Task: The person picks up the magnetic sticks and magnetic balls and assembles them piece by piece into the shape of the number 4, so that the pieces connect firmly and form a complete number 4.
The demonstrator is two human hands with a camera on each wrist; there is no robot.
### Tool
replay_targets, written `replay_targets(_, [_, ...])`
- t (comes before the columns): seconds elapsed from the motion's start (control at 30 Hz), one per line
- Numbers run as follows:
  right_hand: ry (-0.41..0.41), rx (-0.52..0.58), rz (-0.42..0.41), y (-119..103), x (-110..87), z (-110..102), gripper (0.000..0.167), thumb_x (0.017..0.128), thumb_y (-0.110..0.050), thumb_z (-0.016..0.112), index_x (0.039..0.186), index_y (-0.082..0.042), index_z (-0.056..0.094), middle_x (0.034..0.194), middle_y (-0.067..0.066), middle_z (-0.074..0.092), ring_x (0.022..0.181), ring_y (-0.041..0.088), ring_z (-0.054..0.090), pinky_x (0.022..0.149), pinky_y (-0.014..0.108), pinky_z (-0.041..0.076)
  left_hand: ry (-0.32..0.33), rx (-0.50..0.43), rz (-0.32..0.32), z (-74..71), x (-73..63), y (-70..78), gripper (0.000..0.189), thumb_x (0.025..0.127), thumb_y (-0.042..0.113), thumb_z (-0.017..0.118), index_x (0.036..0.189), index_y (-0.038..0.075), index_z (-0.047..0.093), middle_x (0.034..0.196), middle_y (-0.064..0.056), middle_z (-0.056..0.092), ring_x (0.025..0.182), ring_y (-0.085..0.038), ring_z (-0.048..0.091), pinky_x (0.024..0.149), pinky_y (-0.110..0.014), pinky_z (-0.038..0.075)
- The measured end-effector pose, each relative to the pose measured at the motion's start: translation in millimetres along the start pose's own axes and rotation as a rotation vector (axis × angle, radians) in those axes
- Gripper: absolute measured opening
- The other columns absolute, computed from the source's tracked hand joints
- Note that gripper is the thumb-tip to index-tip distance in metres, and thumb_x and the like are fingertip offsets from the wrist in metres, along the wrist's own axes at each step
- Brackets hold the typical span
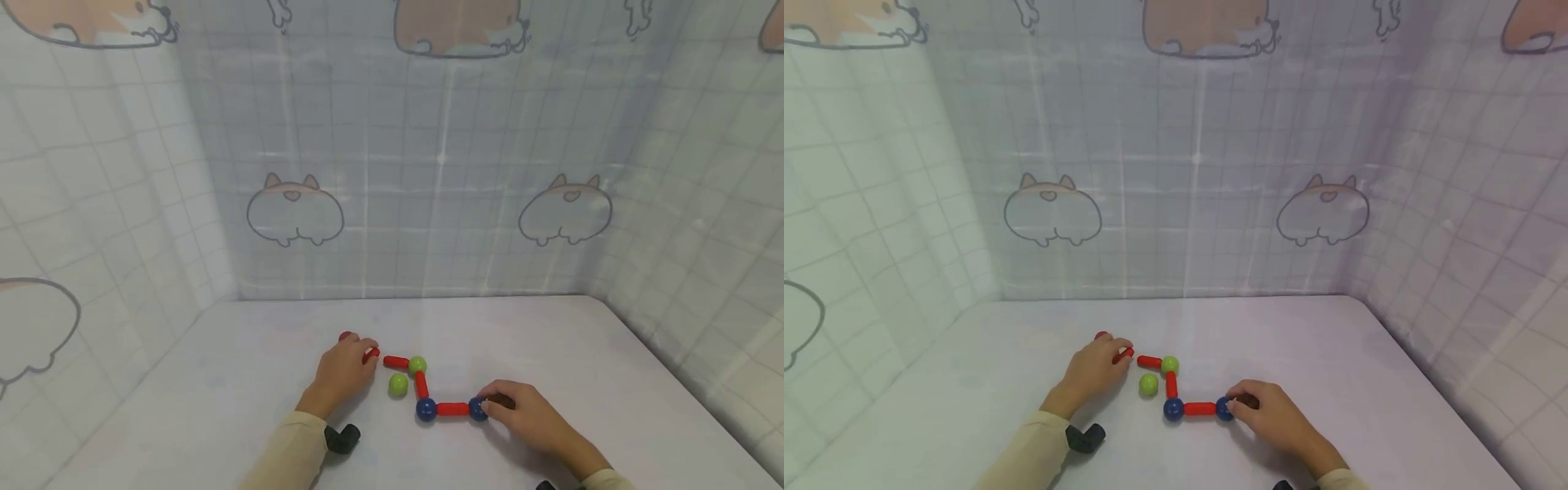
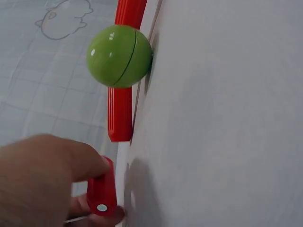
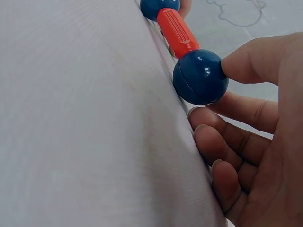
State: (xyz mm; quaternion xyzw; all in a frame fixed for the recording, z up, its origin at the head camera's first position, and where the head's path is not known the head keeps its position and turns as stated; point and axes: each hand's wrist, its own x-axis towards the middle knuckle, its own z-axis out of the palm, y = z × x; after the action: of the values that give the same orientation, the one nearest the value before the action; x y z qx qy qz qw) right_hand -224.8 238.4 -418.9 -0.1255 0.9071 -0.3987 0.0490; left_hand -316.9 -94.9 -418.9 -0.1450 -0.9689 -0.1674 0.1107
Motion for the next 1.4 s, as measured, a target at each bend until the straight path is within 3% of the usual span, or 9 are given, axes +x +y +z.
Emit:
replay_targets(0.1, [0.009,0.000,0.014,-0.3,0.5,1.3,0.023,0.093,-0.032,0.070,0.108,-0.015,0.072,0.101,-0.006,0.067,0.092,0.016,0.059,0.082,0.038,0.051,-0.015,-0.135,-0.052,-1.9,2.3,-2.2,0.025,0.092,0.025,0.072,0.115,0.017,0.070,0.091,0.001,0.059,0.077,-0.016,0.055,0.073,-0.034,0.055])
replay_targets(0.33, [0.004,-0.006,-0.001,-5.3,5.1,4.7,0.022,0.093,-0.032,0.070,0.108,-0.016,0.072,0.100,-0.007,0.067,0.092,0.015,0.059,0.083,0.038,0.052,-0.028,-0.583,-0.190,-10.7,3.4,3.5,0.021,0.095,0.022,0.068,0.115,0.015,0.066,0.102,-0.001,0.066,0.088,-0.019,0.059,0.073,-0.032,0.057])
replay_targets(0.53, [-0.001,-0.031,-0.027,-5.8,6.0,5.9,0.021,0.094,-0.032,0.069,0.108,-0.017,0.072,0.099,-0.009,0.067,0.092,0.015,0.059,0.083,0.037,0.052,-0.078,-0.801,-0.239,-10.4,1.2,12.1,0.022,0.096,0.023,0.068,0.116,0.014,0.065,0.105,-0.004,0.064,0.092,-0.021,0.061,0.080,-0.033,0.058])
replay_targets(0.7, [0.010,-0.034,0.002,-4.3,2.7,5.1,0.025,0.093,-0.034,0.070,0.109,-0.016,0.072,0.101,-0.008,0.067,0.093,0.014,0.059,0.085,0.039,0.052,-0.101,-0.874,-0.231,-8.6,0.2,24.8,0.023,0.097,0.022,0.067,0.117,0.012,0.065,0.105,-0.005,0.064,0.094,-0.021,0.062,0.082,-0.033,0.058])
replay_targets(0.83, [0.003,-0.016,0.022,-1.7,0.6,5.9,0.027,0.092,-0.034,0.071,0.110,-0.015,0.071,0.099,-0.007,0.067,0.091,0.015,0.059,0.081,0.035,0.052,-0.097,-0.899,-0.235,-8.2,-2.9,34.9,0.024,0.097,0.022,0.067,0.118,0.011,0.065,0.103,-0.005,0.064,0.092,-0.020,0.063,0.081,-0.032,0.058])
replay_targets(1.03, [-0.027,0.016,-0.013,-5.2,2.9,8.7,0.028,0.091,-0.034,0.071,0.111,-0.015,0.071,0.095,-0.006,0.065,0.089,0.017,0.058,0.077,0.031,0.051,-0.085,-0.907,-0.227,-14.3,-4.2,45.1,0.030,0.098,0.021,0.065,0.128,0.015,0.064,0.108,-0.006,0.064,0.096,-0.022,0.063,0.080,-0.034,0.059])
replay_targets(1.17, [-0.018,0.017,0.014,-5.5,-0.4,6.4,0.029,0.090,-0.034,0.072,0.112,-0.014,0.071,0.096,-0.005,0.065,0.089,0.017,0.058,0.077,0.031,0.051,-0.127,-0.935,-0.191,-13.7,0.2,59.6,0.031,0.099,0.022,0.064,0.129,0.016,0.065,0.112,-0.007,0.064,0.096,-0.022,0.064,0.078,-0.035,0.059])
replay_targets(1.4, [0.000,0.034,0.052,-3.9,-4.8,2.8,0.031,0.090,-0.033,0.073,0.111,-0.012,0.071,0.096,-0.003,0.065,0.088,0.018,0.058,0.076,0.030,0.052,-0.226,-1.009,-0.139,-6.8,4.7,85.3,0.032,0.098,0.020,0.066,0.128,0.009,0.064,0.107,-0.008,0.064,0.081,-0.021,0.069,0.074,-0.035,0.060])
